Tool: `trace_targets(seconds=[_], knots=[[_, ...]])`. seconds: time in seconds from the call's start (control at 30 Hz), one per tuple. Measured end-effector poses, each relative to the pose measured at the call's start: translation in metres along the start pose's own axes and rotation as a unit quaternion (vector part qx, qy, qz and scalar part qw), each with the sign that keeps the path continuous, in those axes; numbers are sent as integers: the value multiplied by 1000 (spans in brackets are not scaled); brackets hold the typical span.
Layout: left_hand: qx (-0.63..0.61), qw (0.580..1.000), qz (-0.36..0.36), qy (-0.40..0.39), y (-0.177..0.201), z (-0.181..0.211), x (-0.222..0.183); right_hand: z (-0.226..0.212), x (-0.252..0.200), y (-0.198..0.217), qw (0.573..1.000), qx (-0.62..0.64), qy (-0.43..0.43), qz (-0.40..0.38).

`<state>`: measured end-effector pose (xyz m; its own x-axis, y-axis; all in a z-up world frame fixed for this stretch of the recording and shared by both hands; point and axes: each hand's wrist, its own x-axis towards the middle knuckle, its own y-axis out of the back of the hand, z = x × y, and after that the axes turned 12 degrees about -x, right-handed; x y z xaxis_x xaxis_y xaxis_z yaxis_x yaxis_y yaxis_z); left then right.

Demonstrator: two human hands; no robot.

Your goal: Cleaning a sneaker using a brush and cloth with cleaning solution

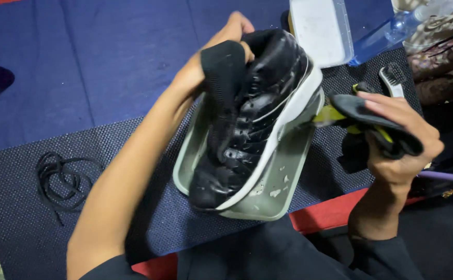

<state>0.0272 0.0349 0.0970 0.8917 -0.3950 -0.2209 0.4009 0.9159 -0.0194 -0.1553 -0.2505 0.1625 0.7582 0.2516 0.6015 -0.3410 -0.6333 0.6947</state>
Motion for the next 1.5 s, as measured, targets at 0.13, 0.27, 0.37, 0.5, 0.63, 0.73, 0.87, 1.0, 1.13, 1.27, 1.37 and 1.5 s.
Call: trace_targets(seconds=[0.13,0.27,0.37,0.5,0.63,0.73,0.87,1.0,1.13,1.27,1.37,1.5], knots=[[270,947,-37,-171,0,61,-22,20,-21,-3,996,70,-47,19],[395,892,46,-213,3,59,-12,28,-34,-8,993,84,-79,4],[435,858,101,-253,19,36,-6,29,-40,-14,992,90,-93,-10],[444,813,139,-351,35,23,-2,28,-38,-19,991,92,-98,-24],[389,914,95,-63,29,66,-27,28,-40,-22,989,100,-102,-32],[387,919,72,-14,25,88,-35,26,-36,-24,990,107,-90,-34],[334,935,50,107,12,130,-70,24,-34,-29,989,107,-98,-42],[396,911,89,-79,29,78,-52,20,-35,-34,988,113,-102,-36],[341,894,160,-242,44,48,-44,-5,-28,-34,997,77,4,-27],[196,935,206,-209,54,31,-30,-43,-10,-37,995,14,87,-53],[198,953,151,-174,43,57,-48,-37,-10,-49,990,-12,108,-87],[288,940,123,-134,36,63,-40,-9,-28,-63,986,-46,119,-109]])
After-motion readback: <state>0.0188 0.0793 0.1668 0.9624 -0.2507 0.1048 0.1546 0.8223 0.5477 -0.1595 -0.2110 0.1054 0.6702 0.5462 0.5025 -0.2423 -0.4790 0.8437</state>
